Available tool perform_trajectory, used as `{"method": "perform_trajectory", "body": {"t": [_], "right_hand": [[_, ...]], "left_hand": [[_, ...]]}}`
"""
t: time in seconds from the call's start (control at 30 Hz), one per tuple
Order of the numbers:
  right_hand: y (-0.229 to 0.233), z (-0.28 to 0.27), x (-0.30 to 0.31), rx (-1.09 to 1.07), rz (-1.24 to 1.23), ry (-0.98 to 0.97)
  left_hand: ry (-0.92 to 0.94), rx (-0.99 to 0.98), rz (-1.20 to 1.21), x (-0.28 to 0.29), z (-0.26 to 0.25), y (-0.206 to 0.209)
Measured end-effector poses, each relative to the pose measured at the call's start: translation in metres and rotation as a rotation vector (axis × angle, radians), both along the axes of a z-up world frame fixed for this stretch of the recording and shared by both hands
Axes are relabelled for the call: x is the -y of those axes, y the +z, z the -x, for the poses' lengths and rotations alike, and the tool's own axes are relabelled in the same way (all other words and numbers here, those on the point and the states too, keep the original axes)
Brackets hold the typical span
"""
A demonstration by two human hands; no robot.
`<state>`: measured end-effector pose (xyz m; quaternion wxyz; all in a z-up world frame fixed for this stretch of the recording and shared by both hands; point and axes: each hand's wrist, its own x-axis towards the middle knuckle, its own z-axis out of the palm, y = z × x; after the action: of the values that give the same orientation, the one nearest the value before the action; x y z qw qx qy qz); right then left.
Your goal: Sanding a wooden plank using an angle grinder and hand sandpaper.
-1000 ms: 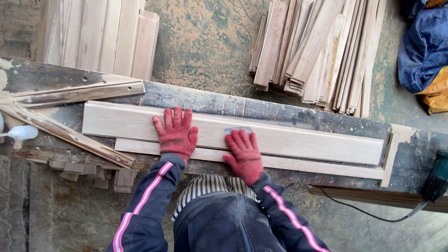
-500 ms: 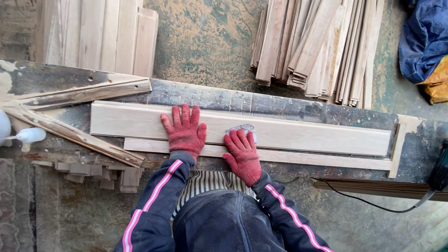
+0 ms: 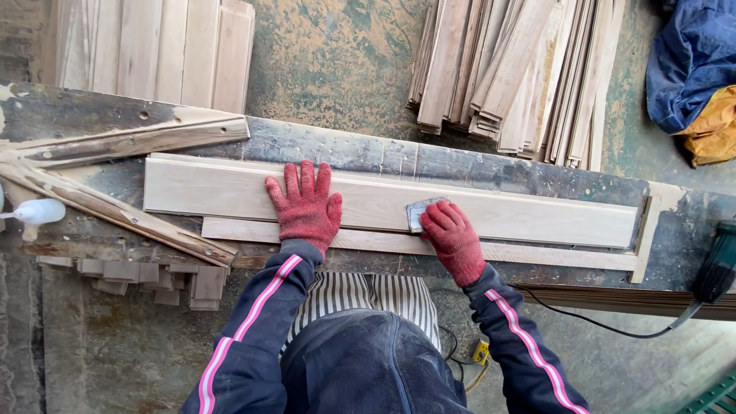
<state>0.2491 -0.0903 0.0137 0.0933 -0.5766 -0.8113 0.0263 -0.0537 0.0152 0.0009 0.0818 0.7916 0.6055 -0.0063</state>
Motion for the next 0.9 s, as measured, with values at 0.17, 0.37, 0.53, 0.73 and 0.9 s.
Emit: {"method": "perform_trajectory", "body": {"t": [0.17,0.37,0.53,0.73,0.9], "right_hand": [[-0.01,-0.024,0.033,0.056,-0.024,-0.042],[-0.032,-0.014,0.039,0.24,0.007,-0.119],[-0.045,0.04,0.011,0.199,-0.055,-0.057],[-0.061,-0.023,0.042,0.357,-0.065,0.031],[-0.033,-0.036,0.045,0.364,0.08,0.01]], "left_hand": [[-0.008,0.007,0.003,0.0,0.001,0.0],[0.009,0.04,0.005,-0.002,0.001,0.001],[-0.006,0.04,-0.026,0.001,-0.001,-0.004],[-0.012,-0.003,-0.036,-0.001,0.002,0.0],[0.009,0.032,0.0,0.002,0.0,-0.006]]}}
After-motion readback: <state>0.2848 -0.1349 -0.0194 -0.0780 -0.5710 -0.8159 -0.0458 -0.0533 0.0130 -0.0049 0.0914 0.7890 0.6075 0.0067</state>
